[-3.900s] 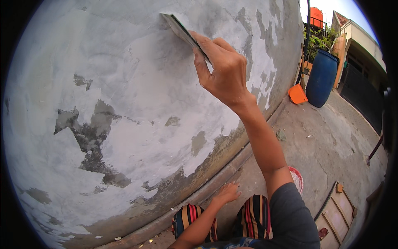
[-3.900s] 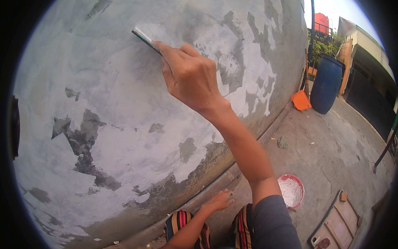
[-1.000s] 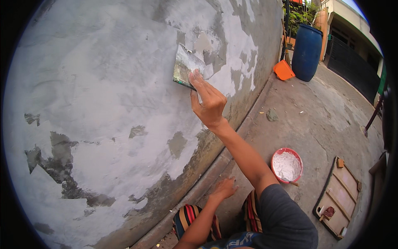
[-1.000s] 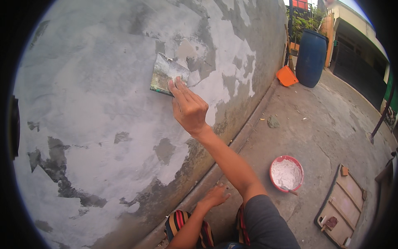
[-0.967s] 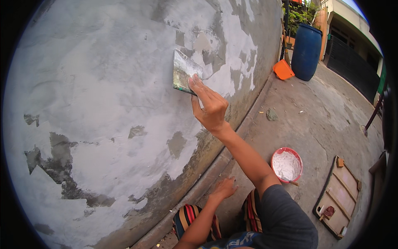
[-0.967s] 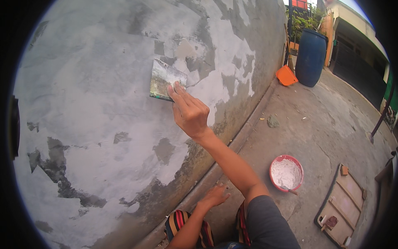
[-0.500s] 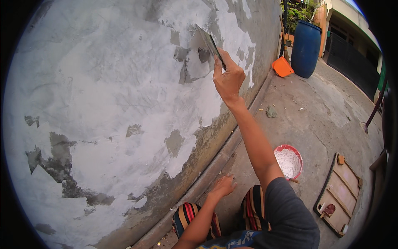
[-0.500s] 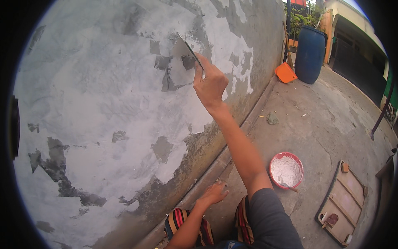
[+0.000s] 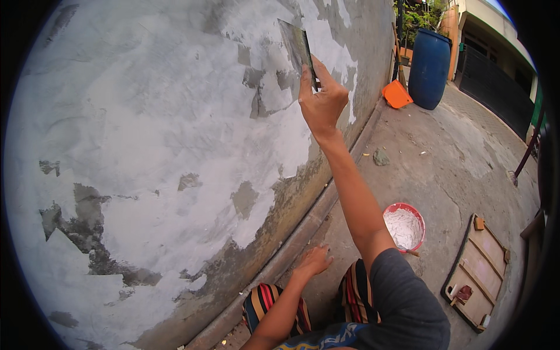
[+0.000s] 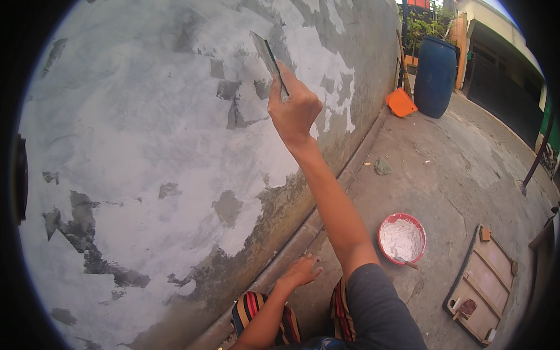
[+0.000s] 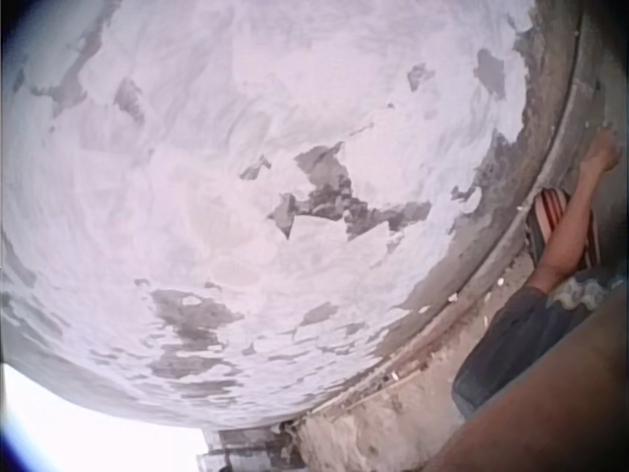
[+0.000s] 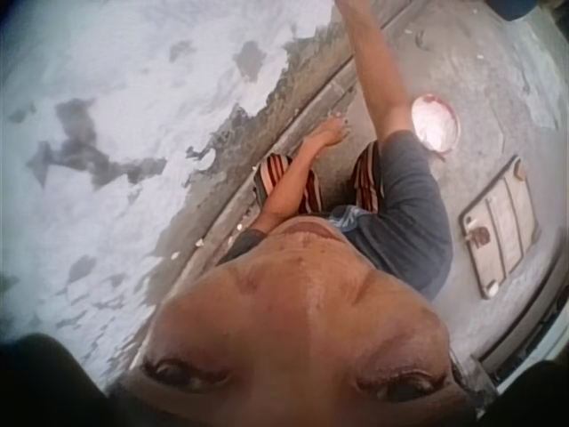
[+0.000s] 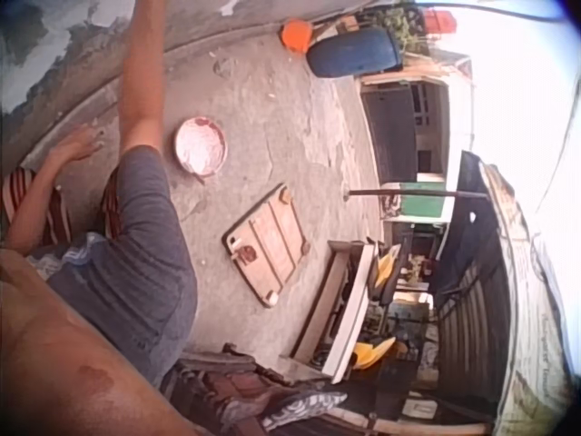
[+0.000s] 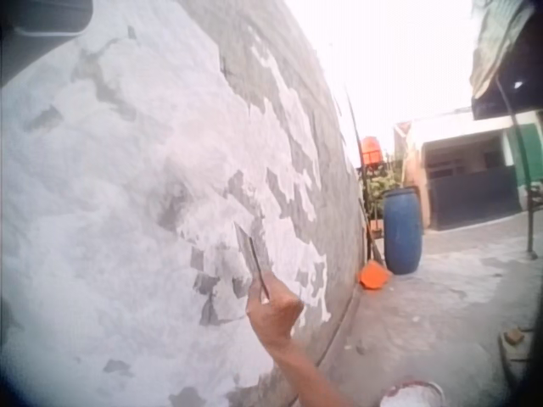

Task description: The person applies white plaster to a cracked concrete wall using a trowel and a smaller scraper. They repeatedly scoop plaster from a red bucket, spread it onto the wall, and smooth the surface. The person squats to reach lower sections and continues working on the same wall area throughout the clip.

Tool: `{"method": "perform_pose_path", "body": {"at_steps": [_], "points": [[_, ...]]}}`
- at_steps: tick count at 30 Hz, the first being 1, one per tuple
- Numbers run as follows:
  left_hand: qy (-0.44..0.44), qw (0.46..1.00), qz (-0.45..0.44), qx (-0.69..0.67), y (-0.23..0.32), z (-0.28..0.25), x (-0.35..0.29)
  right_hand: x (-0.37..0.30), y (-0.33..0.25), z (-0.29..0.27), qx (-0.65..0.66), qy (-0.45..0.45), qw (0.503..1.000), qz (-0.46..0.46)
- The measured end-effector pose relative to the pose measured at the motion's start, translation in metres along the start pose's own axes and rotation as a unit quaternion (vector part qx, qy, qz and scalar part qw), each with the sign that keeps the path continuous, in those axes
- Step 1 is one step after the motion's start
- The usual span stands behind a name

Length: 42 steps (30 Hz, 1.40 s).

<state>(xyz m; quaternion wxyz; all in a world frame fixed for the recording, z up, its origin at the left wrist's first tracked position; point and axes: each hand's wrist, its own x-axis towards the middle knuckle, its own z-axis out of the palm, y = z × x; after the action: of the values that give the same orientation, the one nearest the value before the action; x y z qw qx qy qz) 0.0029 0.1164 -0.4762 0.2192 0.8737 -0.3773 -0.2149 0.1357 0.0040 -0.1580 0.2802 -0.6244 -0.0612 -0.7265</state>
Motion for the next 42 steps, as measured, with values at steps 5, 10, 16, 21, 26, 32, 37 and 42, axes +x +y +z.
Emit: {"method": "perform_pose_path", "body": {"at_steps": [5, 10, 16, 21, 26, 32, 37, 42], "points": [[-0.003, 1.0, 0.007, -0.009, -0.002, -0.001, -0.001, -0.015, -0.035, 0.03, -0.029, -0.019, 0.994, -0.108], [-0.003, 1.0, -0.007, -0.009, -0.002, -0.007, -0.009, -0.037, -0.052, 0.006, 0.012, -0.056, 0.987, -0.149], [-0.023, 1.0, -0.005, -0.013, 0.003, -0.01, -0.008, 0.017, 0.004, -0.007, 0.031, 0.004, 0.999, 0.037], [-0.019, 1.0, -0.009, -0.01, 0.0, -0.009, -0.008, 0.022, 0.01, 0.005, -0.007, -0.015, 0.999, 0.045], [-0.002, 1.0, -0.001, -0.005, -0.003, -0.003, -0.005, 0.006, -0.007, 0.009, 0.012, -0.02, 1.0, -0.006], [-0.027, 0.999, -0.024, -0.005, 0.002, -0.008, -0.005, -0.015, -0.028, -0.009, 0.065, -0.057, 0.986, -0.14], [-0.021, 1.0, -0.013, 0.002, 0.001, -0.006, -0.004, -0.002, -0.026, -0.011, 0.065, -0.008, 0.997, -0.05], [0.012, 1.0, 0.011, 0.001, 0.0, -0.001, -0.003, -0.026, -0.041, 0.018, 0.015, -0.018, 0.99, -0.139]]}}
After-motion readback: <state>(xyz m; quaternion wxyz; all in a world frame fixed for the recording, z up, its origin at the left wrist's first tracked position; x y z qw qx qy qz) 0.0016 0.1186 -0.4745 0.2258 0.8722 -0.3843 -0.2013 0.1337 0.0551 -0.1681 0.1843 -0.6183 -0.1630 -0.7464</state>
